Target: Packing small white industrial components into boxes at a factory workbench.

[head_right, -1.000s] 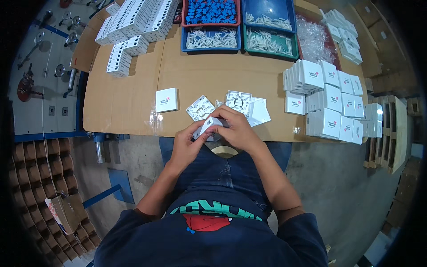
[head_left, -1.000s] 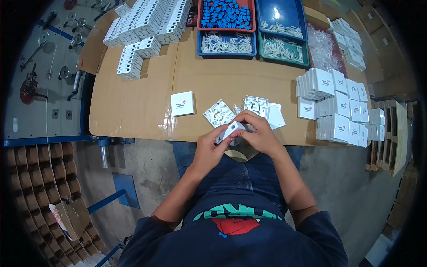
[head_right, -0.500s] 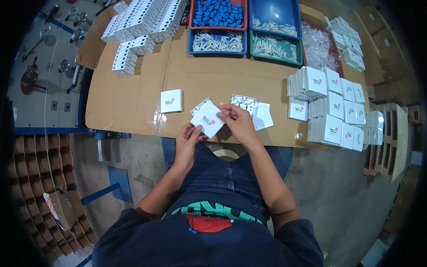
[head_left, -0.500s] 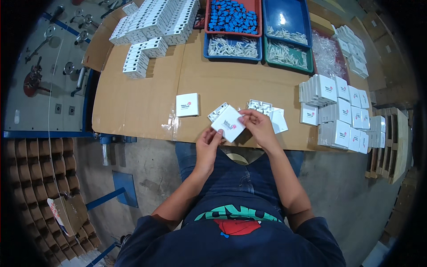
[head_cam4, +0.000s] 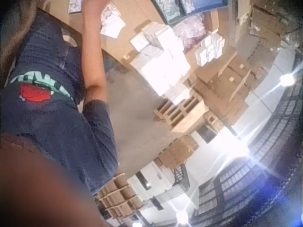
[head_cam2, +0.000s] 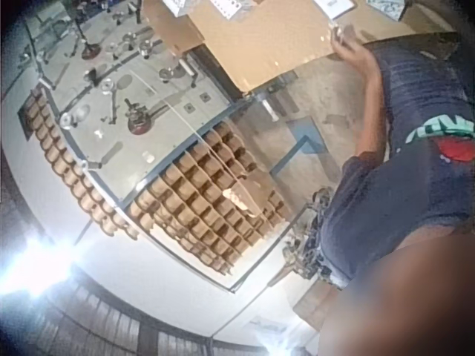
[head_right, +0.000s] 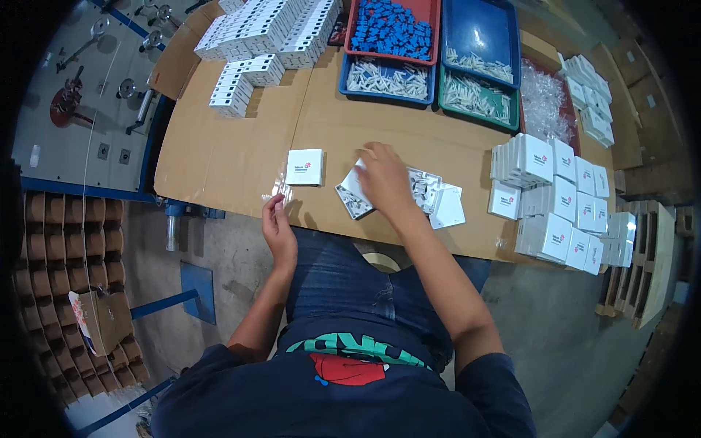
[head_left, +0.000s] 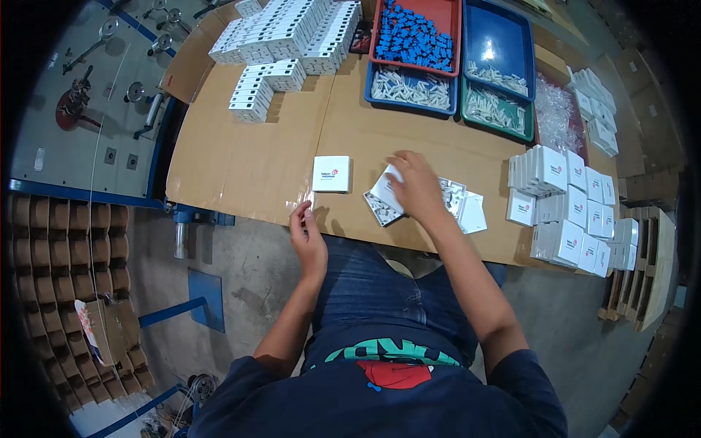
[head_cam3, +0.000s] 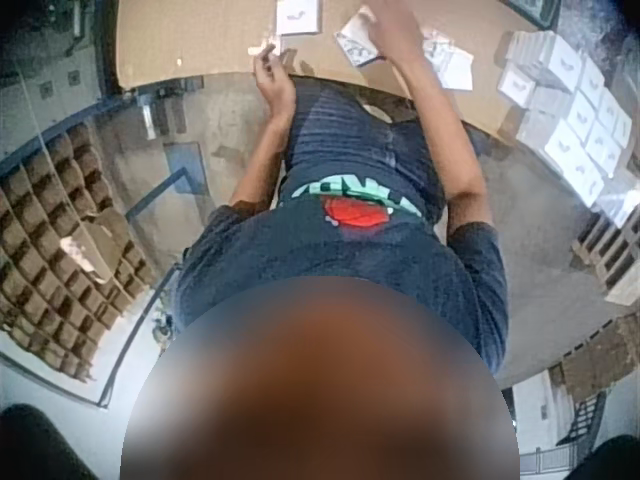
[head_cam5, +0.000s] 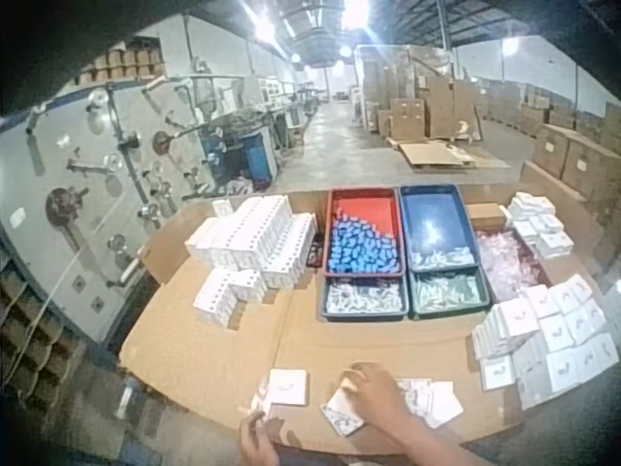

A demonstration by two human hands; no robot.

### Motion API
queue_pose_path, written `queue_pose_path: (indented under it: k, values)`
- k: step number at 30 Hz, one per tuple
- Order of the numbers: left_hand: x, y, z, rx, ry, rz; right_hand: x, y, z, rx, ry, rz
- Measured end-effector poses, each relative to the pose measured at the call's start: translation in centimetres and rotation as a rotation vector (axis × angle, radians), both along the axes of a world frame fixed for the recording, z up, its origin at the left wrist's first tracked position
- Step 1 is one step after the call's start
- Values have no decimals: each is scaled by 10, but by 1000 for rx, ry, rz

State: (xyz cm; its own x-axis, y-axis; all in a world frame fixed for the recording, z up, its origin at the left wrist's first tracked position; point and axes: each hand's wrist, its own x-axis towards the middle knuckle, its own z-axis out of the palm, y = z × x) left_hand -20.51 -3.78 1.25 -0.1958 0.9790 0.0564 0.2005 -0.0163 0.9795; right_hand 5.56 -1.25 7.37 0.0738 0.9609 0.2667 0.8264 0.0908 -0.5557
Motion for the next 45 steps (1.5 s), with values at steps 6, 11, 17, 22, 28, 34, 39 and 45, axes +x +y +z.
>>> queue_pose_path:
  k: [6, 11, 17, 22, 28, 34, 39, 45]
  values:
    - [12, -4, 6, -103, -324, 132, -92, 56, -24, 41, -45, 361]
    - [-4, 2, 18, -196, -497, 136, -104, 78, -20, -362, -122, 483]
    - [-1, 16, 86, -627, -858, -122, -86, 21, 29, -129, 567, 564]
    - [20, 10, 82, -571, -832, -531, -65, -36, 53, -187, 768, 407]
    - [45, -8, 82, -748, -816, -643, -36, -80, 61, -263, 664, 263]
    - [70, -31, 103, -810, -826, -635, -26, -112, 69, -234, 573, 227]
    - [75, -51, 86, -810, -852, -625, -25, -128, 70, -217, 384, 225]
    - [77, -62, 76, -781, -828, -671, -30, -141, 60, -260, 346, 192]
